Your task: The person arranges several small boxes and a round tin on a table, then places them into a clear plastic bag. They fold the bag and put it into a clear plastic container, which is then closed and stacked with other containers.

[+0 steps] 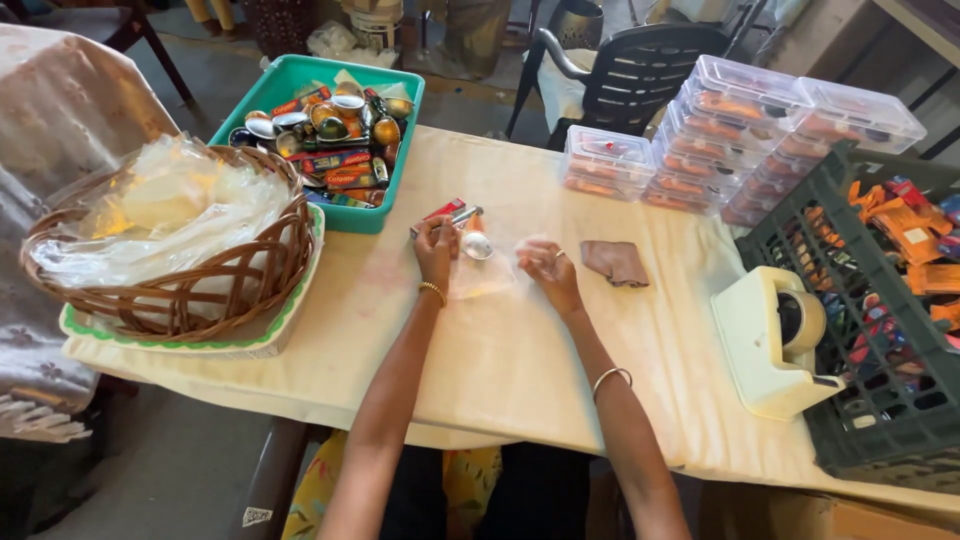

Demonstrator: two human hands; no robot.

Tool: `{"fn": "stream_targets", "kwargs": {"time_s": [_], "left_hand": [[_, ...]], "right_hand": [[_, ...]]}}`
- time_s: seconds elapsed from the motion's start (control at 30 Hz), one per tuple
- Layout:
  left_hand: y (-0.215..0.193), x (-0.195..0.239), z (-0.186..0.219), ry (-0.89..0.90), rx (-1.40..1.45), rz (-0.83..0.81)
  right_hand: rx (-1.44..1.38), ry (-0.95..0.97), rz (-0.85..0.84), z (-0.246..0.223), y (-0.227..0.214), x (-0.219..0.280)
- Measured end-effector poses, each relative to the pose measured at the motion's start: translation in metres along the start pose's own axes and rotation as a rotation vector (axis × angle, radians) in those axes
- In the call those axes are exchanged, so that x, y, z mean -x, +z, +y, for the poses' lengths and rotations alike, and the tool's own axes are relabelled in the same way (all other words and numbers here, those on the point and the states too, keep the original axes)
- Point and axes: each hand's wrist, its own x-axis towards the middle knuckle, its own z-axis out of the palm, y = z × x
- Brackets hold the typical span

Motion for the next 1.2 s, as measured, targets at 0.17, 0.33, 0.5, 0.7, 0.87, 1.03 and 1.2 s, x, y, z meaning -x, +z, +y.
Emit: {"fn": "stream_targets", "kwargs": {"time_s": [0.17,0.33,0.5,0.7,0.87,1.03,1.2], "left_hand": [[-0.008,0.012,0.011,0.078,-0.162,0.056],[-0.014,0.009,0.010,0.095,-0.201,0.072],[-0.002,0.023,0.032,-0.092,-0.311,-0.196],[0.002,0.047,0.041,-0.043,-0.589,-0.219],[-0.006,0.049,0.051,-0.041,-0.641,-0.146],[-0.015,0.048,0.043,-0.093,-0.578,-0.140],[-0.015,0.045,0.041,-0.102,-0.566,-0.190]], "right_hand": [[0.133,0.202,0.210,-0.018,0.008,0.004],[0.249,0.287,0.269,-0.027,0.005,0.004],[0.101,0.290,0.402,-0.020,-0.007,0.005],[0.049,0.340,0.344,-0.017,-0.008,0.006],[0.209,0.350,0.316,-0.025,0.000,0.008],[0.279,0.334,0.290,-0.038,0.004,0.019],[0.337,0.333,0.300,-0.049,0.006,0.022]]}}
